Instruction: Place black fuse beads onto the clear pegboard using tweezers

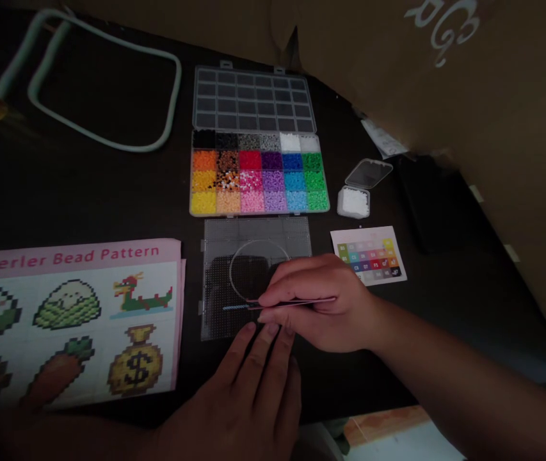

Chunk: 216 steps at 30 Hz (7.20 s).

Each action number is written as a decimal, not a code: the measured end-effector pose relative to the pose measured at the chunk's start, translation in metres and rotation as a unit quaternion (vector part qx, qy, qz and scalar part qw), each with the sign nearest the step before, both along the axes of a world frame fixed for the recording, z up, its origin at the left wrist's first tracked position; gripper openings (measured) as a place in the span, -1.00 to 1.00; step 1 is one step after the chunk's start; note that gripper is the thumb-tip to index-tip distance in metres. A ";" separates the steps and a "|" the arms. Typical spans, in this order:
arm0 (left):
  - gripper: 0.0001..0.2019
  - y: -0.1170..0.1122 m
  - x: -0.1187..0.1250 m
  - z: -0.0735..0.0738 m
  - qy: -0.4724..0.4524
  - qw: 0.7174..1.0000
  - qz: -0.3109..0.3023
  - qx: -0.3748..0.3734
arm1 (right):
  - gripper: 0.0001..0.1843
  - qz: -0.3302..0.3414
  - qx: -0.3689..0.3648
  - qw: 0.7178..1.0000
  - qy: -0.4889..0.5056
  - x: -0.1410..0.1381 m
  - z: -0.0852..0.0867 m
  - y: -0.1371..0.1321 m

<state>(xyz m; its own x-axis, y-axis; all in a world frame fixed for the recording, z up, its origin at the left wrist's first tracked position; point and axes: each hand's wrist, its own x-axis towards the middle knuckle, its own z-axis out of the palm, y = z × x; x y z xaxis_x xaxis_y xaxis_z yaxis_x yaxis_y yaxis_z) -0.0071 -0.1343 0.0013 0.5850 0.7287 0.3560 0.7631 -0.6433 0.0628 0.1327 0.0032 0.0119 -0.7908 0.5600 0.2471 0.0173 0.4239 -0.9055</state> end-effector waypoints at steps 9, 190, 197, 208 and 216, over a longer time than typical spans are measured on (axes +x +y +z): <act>-0.74 0.000 0.000 0.000 -0.003 1.000 0.002 0.003 | -0.91 0.003 0.003 1.000 0.003 0.001 -0.001 0.000; -0.66 -0.003 0.004 -0.001 -0.030 0.999 0.003 -0.013 | -0.84 -0.040 0.154 0.986 -0.044 0.003 0.011 -0.023; -0.65 -0.005 0.004 0.000 -0.030 0.999 0.001 -0.019 | -0.81 -0.054 0.141 0.988 -0.031 0.003 0.010 -0.020; -0.67 -0.005 0.004 -0.001 -0.030 0.999 0.001 -0.020 | -0.84 -0.057 0.142 0.988 -0.020 0.002 0.009 -0.019; -0.68 -0.005 0.004 -0.001 -0.027 1.000 0.004 -0.015 | -0.83 -0.050 0.144 0.988 -0.026 0.002 0.007 -0.019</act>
